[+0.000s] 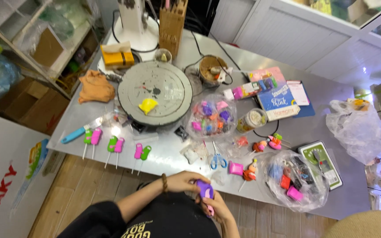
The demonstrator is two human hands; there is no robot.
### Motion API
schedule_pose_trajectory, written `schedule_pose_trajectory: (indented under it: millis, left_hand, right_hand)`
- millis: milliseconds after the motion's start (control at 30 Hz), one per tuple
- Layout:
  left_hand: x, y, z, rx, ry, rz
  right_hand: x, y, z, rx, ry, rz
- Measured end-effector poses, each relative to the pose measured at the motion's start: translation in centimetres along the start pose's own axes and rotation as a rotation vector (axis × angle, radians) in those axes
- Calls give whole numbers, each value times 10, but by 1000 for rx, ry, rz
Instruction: The person is modeling small colorful figures out of fondant to be used as cake decorations.
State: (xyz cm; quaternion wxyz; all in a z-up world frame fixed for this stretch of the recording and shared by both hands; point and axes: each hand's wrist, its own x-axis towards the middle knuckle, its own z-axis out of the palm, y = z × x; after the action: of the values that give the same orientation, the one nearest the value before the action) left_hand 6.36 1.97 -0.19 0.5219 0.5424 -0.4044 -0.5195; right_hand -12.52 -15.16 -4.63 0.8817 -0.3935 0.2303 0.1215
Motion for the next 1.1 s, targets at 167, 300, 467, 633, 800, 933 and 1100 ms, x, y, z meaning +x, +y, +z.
schedule_pose_trajectory:
  millis: [167,300,467,633,800,933,1100]
  left_hand:
    - [-36,3,-1,207,82,-8]
    - [-67,25,4,408,296,62]
    - [-91,42,-6,560,645,290]
    - [-114,65,-40,747,647,344]
    - [-153,96,-70,786,100,456]
    - [-163,87,-55,880,-87,624]
    - [-150,5,-29,1317,180,465]
  right_hand:
    - [27,28,29,189,223,-106]
    - [39,12,113,347,364,-70]
    - [38,-1,204,411,122,-294]
    - [45,22,208,422,184,-261]
    - [58,57,147,224,238,-226]
    - [58,82,131,-83,75,-27]
    - [76,67,132,-801,-114,242]
